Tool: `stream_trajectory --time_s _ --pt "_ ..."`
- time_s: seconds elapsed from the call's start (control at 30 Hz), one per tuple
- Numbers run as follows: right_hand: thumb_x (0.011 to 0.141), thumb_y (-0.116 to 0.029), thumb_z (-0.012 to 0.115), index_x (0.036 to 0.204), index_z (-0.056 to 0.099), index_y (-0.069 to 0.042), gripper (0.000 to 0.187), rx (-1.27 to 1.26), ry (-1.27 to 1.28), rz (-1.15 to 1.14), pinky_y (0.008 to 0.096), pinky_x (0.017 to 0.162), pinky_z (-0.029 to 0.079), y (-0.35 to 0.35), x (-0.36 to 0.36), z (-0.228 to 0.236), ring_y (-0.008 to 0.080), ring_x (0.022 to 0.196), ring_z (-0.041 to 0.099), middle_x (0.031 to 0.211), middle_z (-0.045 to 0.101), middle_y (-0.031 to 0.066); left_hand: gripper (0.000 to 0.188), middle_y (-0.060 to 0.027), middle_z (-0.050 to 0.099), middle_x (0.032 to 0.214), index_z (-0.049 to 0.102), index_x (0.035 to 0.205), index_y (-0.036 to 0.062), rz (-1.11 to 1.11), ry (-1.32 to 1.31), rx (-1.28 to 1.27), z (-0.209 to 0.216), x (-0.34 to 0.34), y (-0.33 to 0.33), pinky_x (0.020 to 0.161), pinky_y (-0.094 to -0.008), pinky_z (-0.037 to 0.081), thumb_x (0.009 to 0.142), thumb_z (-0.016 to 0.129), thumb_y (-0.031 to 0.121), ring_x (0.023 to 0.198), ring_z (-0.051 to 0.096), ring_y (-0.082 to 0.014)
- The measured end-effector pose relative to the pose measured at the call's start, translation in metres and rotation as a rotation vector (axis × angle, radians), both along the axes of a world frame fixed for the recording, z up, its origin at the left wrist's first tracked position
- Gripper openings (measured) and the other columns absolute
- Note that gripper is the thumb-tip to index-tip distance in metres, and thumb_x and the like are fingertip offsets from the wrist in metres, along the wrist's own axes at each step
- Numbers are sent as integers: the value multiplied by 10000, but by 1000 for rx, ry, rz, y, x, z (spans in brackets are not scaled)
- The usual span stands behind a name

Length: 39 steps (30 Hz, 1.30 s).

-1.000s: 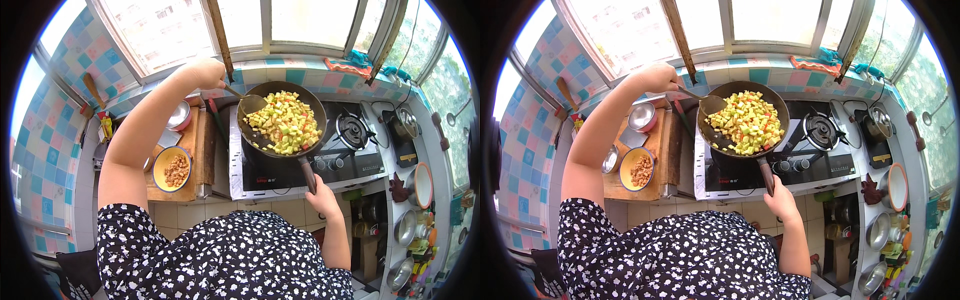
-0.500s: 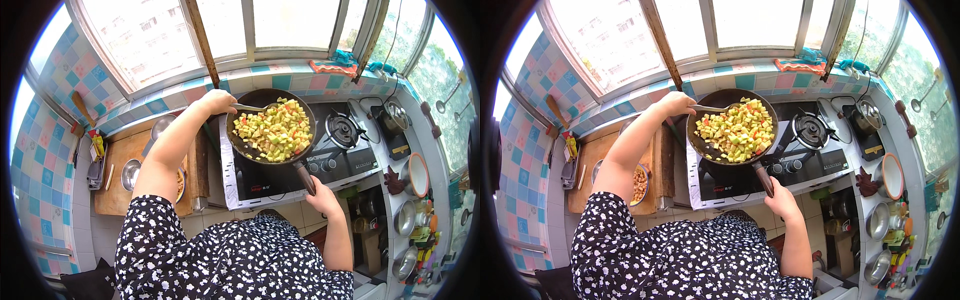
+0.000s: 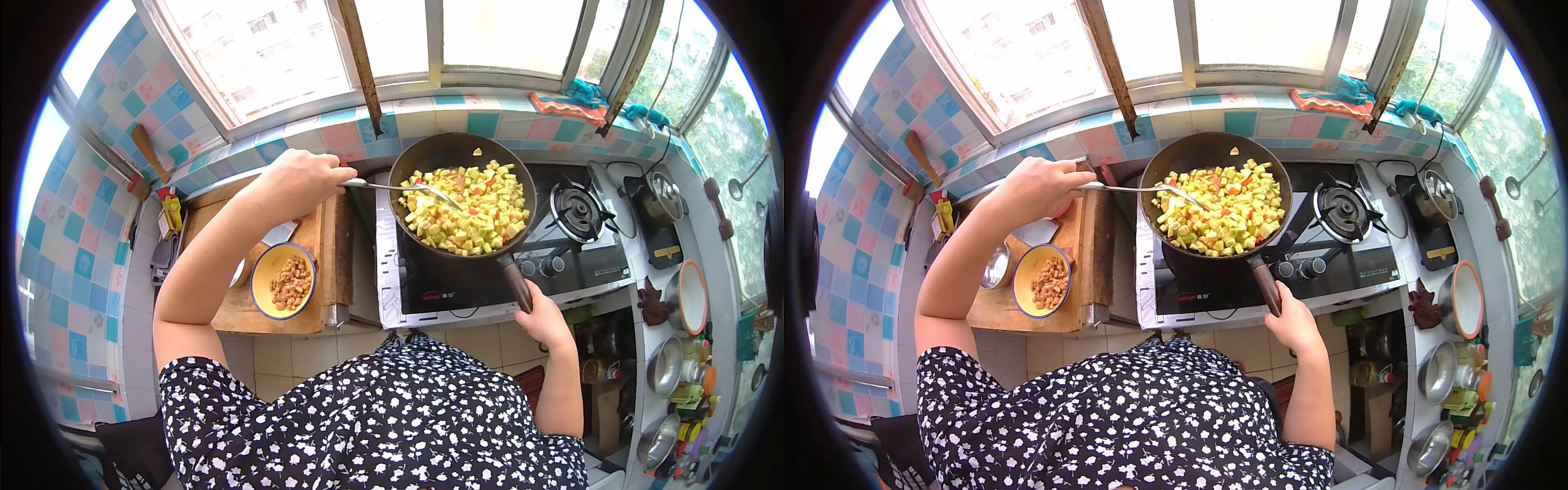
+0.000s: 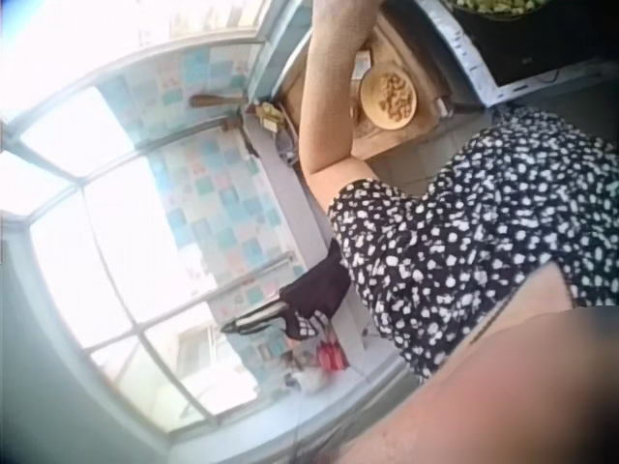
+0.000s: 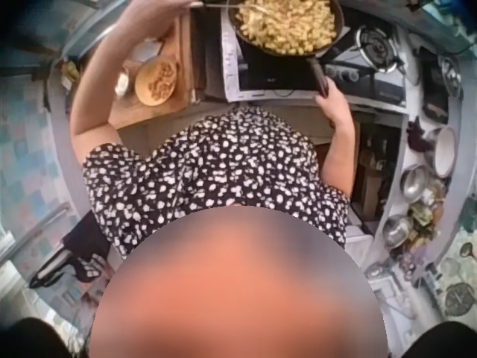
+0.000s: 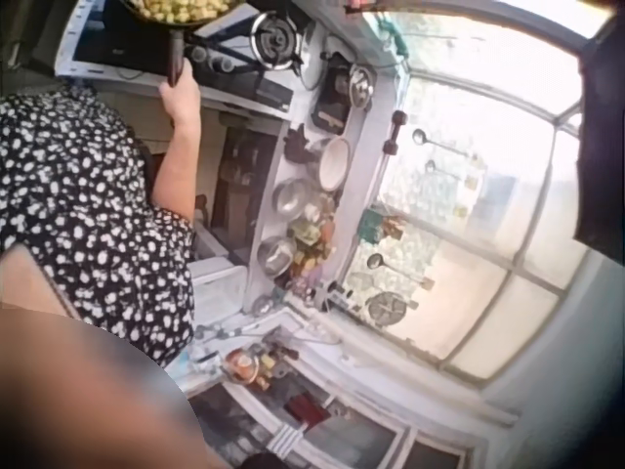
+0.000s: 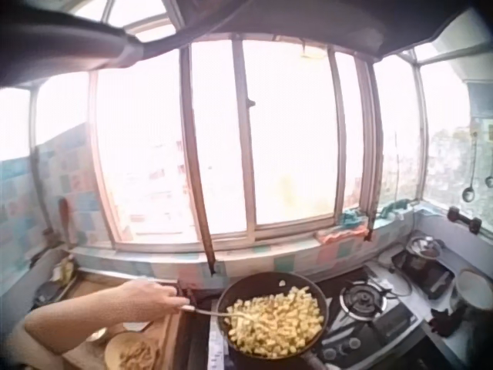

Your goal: The person stir-fries diced tomatoes and green vegetables in a wok on a gas stove. They add the green vegetables to the wok and continuously stir the mixture with a spatula to ensure even cooking.

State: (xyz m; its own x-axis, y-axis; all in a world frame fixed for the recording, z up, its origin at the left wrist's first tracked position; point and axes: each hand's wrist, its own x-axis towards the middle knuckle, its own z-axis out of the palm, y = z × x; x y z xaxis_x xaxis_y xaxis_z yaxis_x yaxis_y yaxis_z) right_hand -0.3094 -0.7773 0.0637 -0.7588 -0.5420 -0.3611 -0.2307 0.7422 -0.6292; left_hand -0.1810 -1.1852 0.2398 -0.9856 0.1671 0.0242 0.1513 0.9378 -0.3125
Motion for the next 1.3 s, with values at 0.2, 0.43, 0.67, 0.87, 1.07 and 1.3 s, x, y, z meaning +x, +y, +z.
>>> stream_trajectory --time_s 0.2,0.43,0.67,0.87,1.07,1.3 --pt "763 -151 630 1432 365 -42 729 5 -26 -6 413 919 473 0 -1 2 385 1059 607 1142 625 247 166 -56 622 850 610 978 110 -42 -196 -140 -31 -9 28 626 -354 540 818 631 149 766 685 -226" --pt "746 -115 618 1432 373 -46 732 6 14 4 383 823 504 1 -3 0 325 919 647 1076 647 224 168 -59 624 823 621 999 131 -27 -63 -29 -77 -56 17 628 -374 536 842 636 187 756 680 -242" --pt "750 -122 611 1448 346 -52 749 14 7 -9 406 911 479 3 -1 3 369 1040 620 1143 631 240 300 -127 695 913 701 1060 126 271 -17 232 -13 -111 -15 801 -432 502 847 655 333 904 646 -333" --pt "755 -112 592 1450 338 -55 742 26 -16 9 403 861 499 -3 1 14 351 990 642 1117 639 235 389 -138 700 1020 686 1141 124 351 -141 448 -85 -200 -52 892 -392 498 829 680 355 987 650 -290" --pt "756 -110 602 1446 346 -55 739 50 -50 -17 405 878 495 -4 0 20 354 1006 636 1137 634 229 387 -136 699 1047 660 1193 116 52 -295 450 -76 -220 2 871 -380 499 845 683 285 945 653 -299" --pt "756 -113 617 1451 341 -55 750 71 -100 -33 397 901 479 -4 -4 24 350 1047 618 1166 621 233 412 -61 652 962 561 1274 166 -246 -197 -50 -52 -156 12 690 -357 532 875 641 230 833 673 -257"
